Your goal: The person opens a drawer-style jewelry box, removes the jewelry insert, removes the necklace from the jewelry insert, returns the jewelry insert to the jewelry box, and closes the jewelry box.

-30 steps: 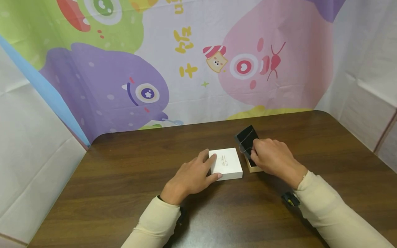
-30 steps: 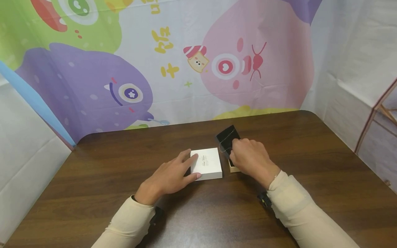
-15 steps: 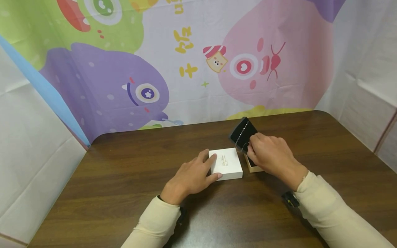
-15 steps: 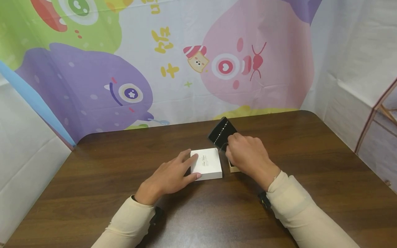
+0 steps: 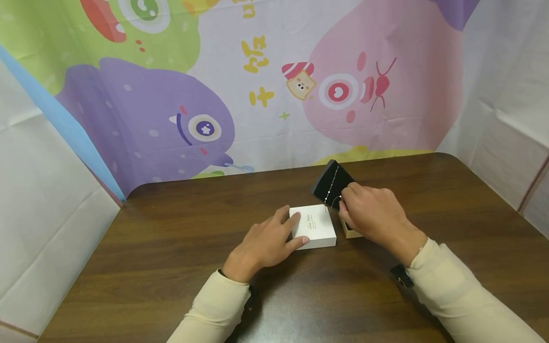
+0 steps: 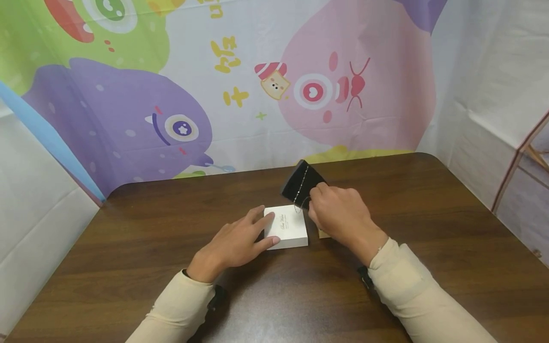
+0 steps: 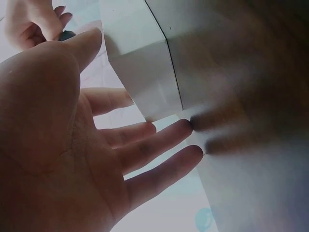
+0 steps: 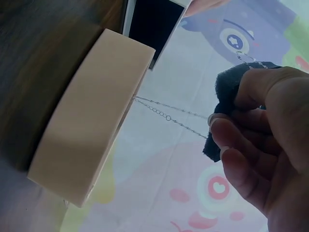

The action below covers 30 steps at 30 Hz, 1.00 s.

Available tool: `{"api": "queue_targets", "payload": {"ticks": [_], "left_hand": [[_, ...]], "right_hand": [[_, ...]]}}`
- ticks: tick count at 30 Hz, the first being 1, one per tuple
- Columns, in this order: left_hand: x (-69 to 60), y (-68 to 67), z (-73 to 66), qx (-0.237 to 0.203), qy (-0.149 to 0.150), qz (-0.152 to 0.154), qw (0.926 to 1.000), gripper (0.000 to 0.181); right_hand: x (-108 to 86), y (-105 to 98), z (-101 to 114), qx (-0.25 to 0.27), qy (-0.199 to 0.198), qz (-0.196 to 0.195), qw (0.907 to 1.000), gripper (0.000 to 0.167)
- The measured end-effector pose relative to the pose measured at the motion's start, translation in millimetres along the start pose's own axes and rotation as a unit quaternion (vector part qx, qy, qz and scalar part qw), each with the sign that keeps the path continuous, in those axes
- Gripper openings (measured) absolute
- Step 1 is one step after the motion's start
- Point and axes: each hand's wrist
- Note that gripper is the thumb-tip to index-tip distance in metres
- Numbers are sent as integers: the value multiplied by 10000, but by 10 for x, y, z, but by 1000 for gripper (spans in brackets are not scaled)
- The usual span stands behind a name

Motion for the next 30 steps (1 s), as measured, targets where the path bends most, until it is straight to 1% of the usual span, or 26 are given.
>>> {"api": "queue_targets", "payload": {"ticks": [4, 14, 21, 25, 28, 30], "left_hand": [[4, 1, 3, 13, -19, 2, 10000, 68], [5, 11, 10, 102, 22, -164, 9998, 64], [21, 19, 15, 54, -78, -273, 9996, 63], [27, 12, 13, 62, -143, -455, 9988, 64], [33, 4, 15, 96, -102, -722, 9973, 65], [37, 0, 18, 154, -3, -976, 9951, 63]], "right_hand": [[10, -13, 10, 51, -135, -51, 9999, 17], [38, -60, 30, 217, -310, -192, 9991, 17], [67, -122, 58, 369, -404, -341, 9979, 14], [90, -161, 87, 506, -484, -454, 9965, 12], [109, -185, 118, 626, -565, -541, 9950, 11], [120, -199, 144, 702, -626, -606, 9937, 10]]}}
Point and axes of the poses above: each hand's wrist, its own x-axis towards the middle knuckle, its own y-axis out of the palm, z = x × y, and after that the axes turned 5 degrees about y, right-handed
